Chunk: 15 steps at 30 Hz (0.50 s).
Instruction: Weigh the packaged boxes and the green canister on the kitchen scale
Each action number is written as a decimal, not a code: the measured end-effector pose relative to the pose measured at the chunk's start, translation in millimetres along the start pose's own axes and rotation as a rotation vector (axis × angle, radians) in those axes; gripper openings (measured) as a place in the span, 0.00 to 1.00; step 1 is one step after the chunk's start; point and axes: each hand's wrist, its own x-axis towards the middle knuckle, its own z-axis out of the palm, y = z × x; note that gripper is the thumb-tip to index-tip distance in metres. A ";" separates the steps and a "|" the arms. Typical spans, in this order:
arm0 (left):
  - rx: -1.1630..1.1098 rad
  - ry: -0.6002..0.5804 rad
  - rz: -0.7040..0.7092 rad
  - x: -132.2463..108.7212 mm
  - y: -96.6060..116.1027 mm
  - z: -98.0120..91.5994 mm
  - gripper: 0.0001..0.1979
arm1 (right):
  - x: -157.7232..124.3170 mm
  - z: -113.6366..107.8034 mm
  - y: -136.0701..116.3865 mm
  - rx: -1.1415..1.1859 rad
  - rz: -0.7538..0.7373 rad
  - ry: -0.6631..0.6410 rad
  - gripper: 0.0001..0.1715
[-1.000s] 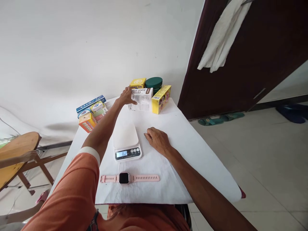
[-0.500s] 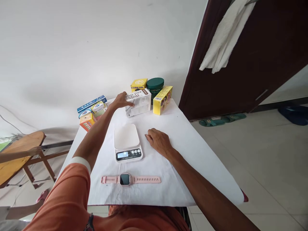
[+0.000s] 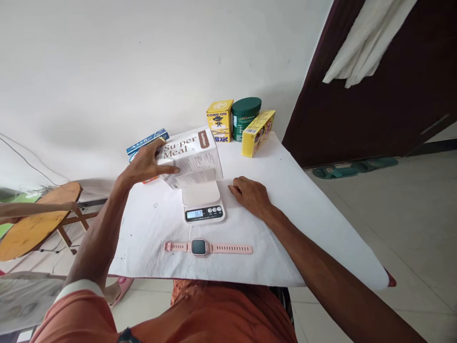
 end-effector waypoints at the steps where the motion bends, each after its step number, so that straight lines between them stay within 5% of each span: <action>1: 0.004 -0.018 0.013 -9.5 0.9 3.9 0.33 | 0.0 -0.3 -0.3 -0.006 0.002 -0.002 0.14; 9: -0.050 -0.062 0.021 -23.1 -13.6 38.4 0.34 | -0.9 -3.3 -2.3 -0.008 0.013 -0.029 0.15; 15: -0.349 0.150 0.098 -30.1 -29.8 40.4 0.44 | 0.0 -5.2 -3.5 -0.014 0.038 -0.058 0.14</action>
